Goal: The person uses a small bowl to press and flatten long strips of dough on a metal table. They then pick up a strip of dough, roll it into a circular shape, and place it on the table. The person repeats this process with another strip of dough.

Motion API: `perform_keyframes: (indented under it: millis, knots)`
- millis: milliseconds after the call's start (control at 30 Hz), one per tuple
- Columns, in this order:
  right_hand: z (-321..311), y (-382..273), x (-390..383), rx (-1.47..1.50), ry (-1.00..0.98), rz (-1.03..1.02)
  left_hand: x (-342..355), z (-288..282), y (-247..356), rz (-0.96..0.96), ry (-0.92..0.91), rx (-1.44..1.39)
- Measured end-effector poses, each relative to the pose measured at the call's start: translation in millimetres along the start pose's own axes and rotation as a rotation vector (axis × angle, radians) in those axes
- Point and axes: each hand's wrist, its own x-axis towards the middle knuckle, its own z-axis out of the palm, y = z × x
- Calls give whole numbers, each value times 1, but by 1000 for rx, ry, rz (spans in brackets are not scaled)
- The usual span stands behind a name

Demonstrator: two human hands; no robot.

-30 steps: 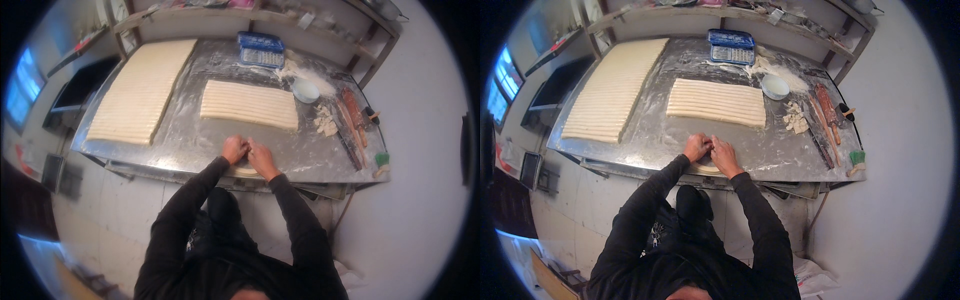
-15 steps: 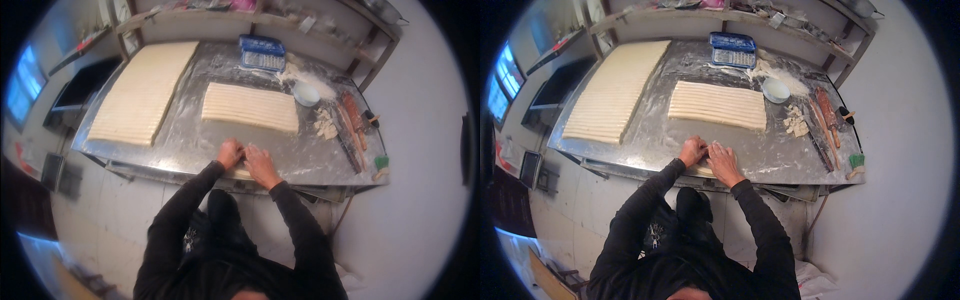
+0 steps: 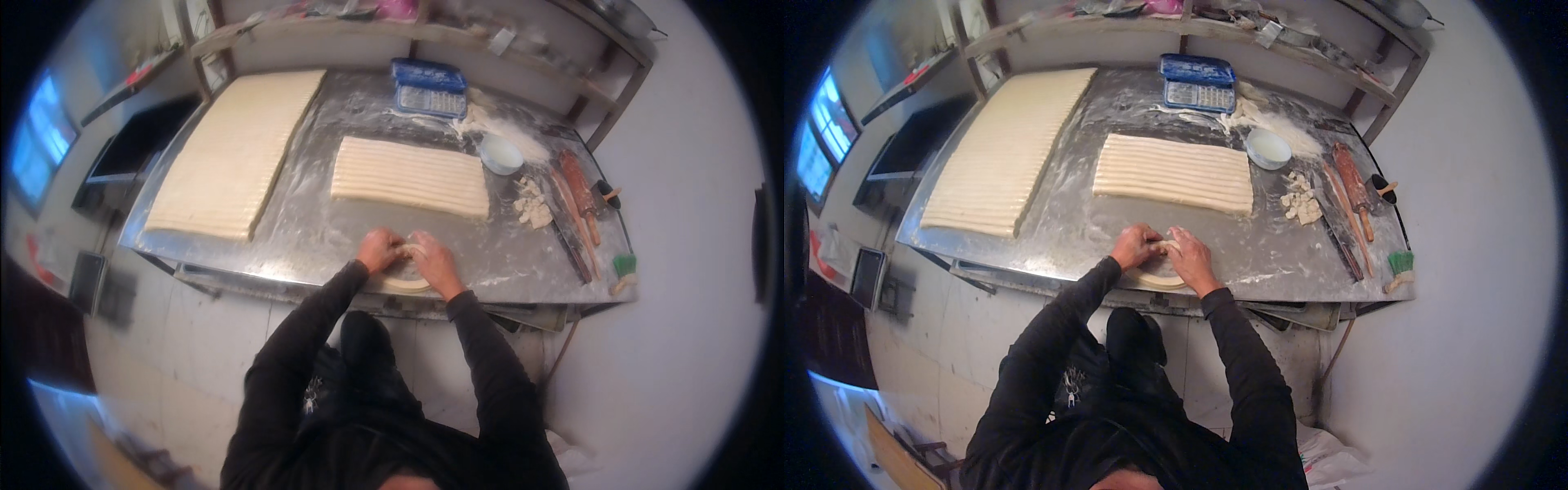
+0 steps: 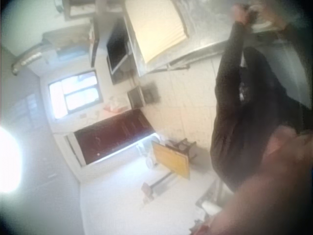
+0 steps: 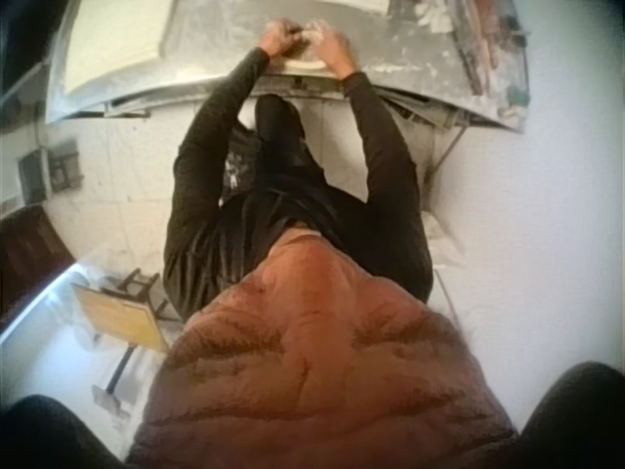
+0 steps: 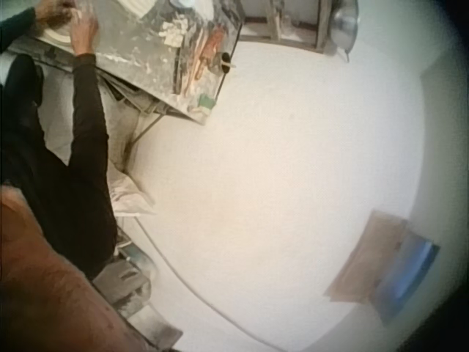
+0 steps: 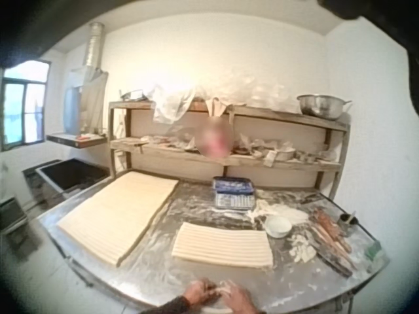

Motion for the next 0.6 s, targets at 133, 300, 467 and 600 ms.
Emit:
perform_keyframes:
  millis: [133,300,467,600]
  knots:
    - [0,-11,0,-38,-60,-33,4,0,-17,-41,2,29]
    - [5,1,-1,-7,-40,-20,9,11,-12,-61,-30,37]
    - [6,3,0,45,-37,-19,11,14,-16,-119,10,-56]
    - [-7,5,-3,-161,-78,25,-7,8,-14,32,198,87]
